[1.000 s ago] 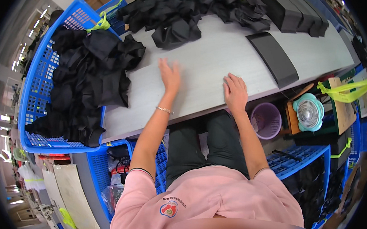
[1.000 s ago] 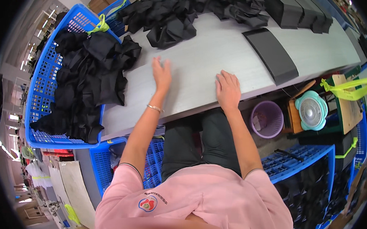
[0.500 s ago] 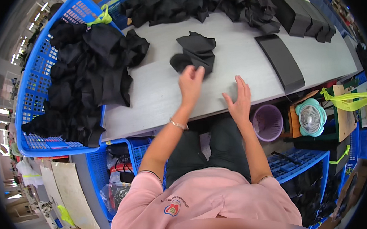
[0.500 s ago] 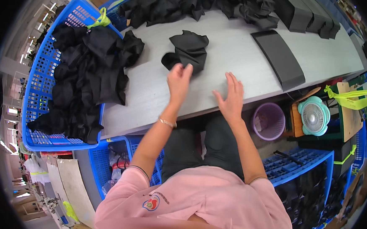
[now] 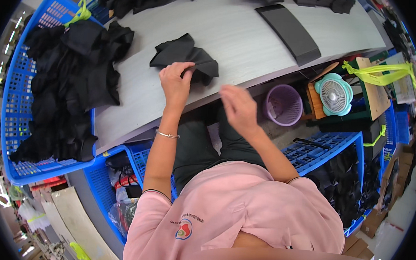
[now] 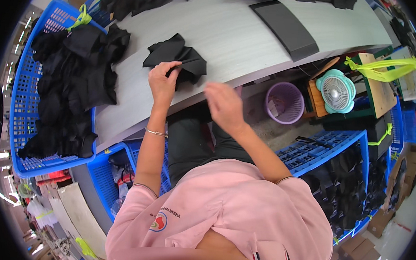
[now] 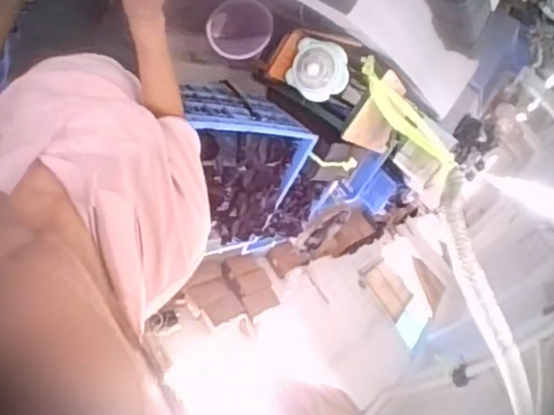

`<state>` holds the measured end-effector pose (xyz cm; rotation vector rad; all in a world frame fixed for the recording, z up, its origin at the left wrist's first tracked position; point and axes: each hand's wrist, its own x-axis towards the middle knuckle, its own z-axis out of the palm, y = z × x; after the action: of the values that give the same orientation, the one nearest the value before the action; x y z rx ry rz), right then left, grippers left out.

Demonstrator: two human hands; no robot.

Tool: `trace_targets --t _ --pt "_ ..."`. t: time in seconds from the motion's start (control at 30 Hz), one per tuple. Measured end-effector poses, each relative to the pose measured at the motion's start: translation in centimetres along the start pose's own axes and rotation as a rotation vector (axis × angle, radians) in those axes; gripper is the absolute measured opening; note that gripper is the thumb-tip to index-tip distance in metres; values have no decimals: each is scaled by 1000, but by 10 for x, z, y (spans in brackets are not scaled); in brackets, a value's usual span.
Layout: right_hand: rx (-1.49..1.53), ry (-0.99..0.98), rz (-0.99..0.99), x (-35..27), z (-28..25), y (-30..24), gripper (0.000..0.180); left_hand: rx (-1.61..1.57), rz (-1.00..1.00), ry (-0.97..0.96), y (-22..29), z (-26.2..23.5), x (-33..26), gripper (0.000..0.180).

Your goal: Assembling and inspecting black fabric padded components for sports or outdoor gear.

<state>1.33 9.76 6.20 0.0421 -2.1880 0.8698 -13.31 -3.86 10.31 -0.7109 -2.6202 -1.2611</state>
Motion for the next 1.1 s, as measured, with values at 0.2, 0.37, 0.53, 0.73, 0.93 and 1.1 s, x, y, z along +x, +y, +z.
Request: trace_targets --t 0.2,0.37,0.53,0.73,0.93,1.1 --pt "-353 -400 100 10 17 -9 16 -127 360 26 41 4 -54 16" --pt "161 -319 -216 25 17 33 31 -355 217 -123 71 -7 -101 14" --pt "840 -206 334 28 46 46 27 -627 38 -227 82 9 -147 12" --pt "1170 255 1332 65 62 19 25 -800 243 -409 85 12 -167 12" --pt "1205 248 1290 42 35 16 28 -902 -29 -322 92 5 -154 5" --pt "926 26 644 -7 37 -17 36 -942 -367 125 46 31 -86 20"
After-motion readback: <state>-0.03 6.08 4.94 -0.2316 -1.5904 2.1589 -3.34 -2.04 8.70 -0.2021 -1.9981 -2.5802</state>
